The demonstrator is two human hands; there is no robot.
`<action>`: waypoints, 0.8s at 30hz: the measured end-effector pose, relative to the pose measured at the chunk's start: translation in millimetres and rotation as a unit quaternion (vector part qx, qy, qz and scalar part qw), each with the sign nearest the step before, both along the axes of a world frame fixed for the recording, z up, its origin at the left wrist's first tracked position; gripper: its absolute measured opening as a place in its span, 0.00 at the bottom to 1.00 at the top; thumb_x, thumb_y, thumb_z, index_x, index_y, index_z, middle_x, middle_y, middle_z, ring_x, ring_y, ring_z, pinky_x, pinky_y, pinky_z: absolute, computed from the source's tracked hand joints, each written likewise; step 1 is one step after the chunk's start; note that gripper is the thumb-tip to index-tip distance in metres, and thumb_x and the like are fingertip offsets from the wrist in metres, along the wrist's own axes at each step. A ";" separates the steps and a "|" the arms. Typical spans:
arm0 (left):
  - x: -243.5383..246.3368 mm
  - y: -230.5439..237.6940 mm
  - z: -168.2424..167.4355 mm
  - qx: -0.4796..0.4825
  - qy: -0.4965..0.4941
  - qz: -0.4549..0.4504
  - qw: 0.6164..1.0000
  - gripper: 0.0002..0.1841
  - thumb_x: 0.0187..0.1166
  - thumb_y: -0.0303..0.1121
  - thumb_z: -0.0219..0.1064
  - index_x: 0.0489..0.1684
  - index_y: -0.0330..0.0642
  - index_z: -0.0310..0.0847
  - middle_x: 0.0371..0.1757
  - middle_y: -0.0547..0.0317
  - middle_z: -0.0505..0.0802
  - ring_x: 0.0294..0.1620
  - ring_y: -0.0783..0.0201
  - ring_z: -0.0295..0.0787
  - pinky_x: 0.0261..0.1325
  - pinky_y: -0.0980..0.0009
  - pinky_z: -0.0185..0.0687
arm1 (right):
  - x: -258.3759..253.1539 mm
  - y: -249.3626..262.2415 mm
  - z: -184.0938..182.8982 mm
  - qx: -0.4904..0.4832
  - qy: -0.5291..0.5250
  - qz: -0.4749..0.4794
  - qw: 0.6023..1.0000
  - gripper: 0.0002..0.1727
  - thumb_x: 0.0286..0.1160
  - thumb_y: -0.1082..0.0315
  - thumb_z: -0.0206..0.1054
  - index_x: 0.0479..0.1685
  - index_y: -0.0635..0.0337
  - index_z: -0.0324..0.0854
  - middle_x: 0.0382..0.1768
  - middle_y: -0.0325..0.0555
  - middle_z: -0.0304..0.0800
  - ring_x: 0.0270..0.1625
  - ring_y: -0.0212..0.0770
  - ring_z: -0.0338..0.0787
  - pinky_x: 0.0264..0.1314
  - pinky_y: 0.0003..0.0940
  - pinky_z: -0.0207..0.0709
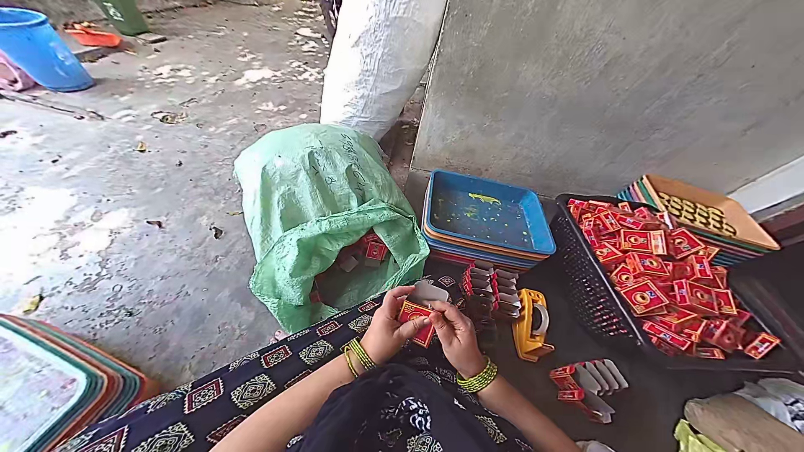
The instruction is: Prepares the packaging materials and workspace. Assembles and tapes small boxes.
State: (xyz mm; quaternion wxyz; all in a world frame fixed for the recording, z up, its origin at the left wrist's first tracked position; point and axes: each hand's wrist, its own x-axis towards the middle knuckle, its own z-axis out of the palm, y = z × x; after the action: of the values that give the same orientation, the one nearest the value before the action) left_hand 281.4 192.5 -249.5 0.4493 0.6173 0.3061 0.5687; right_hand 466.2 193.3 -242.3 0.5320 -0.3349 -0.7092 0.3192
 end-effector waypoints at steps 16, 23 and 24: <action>4.6 -0.8 -5.0 -0.053 0.004 0.000 0.999 0.36 0.63 0.34 0.85 0.62 0.36 0.61 0.48 0.51 0.93 0.45 0.59 0.96 0.48 0.60 0.96 | 1.8 1.6 21.5 -0.028 0.071 0.020 0.997 0.11 0.80 0.72 0.69 0.54 0.71 0.86 0.55 0.56 0.94 0.58 0.49 0.95 0.63 0.43 0.91; 2.0 -1.3 -8.3 -0.019 -0.008 -0.012 1.000 0.39 0.58 0.32 0.88 0.64 0.35 0.61 0.51 0.50 0.93 0.50 0.60 0.95 0.54 0.60 0.94 | 7.7 4.9 41.6 -0.117 -0.030 0.021 0.992 0.13 0.64 0.72 0.83 0.47 0.63 0.95 0.50 0.48 0.97 0.56 0.38 0.95 0.60 0.32 0.92; 1.9 -1.6 -7.4 -0.019 -0.010 -0.019 1.000 0.40 0.57 0.31 0.88 0.64 0.35 0.61 0.52 0.50 0.93 0.50 0.60 0.95 0.55 0.60 0.94 | 8.8 5.7 43.0 -0.107 -0.039 0.018 0.993 0.11 0.65 0.72 0.82 0.46 0.62 0.96 0.49 0.47 0.97 0.55 0.37 0.95 0.60 0.31 0.91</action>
State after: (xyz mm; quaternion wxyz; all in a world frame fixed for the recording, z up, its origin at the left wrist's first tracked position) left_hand 283.2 191.0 -256.9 0.4749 0.6085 0.3003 0.5604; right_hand 475.0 199.0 -199.3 0.4588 -0.3890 -0.6974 0.3896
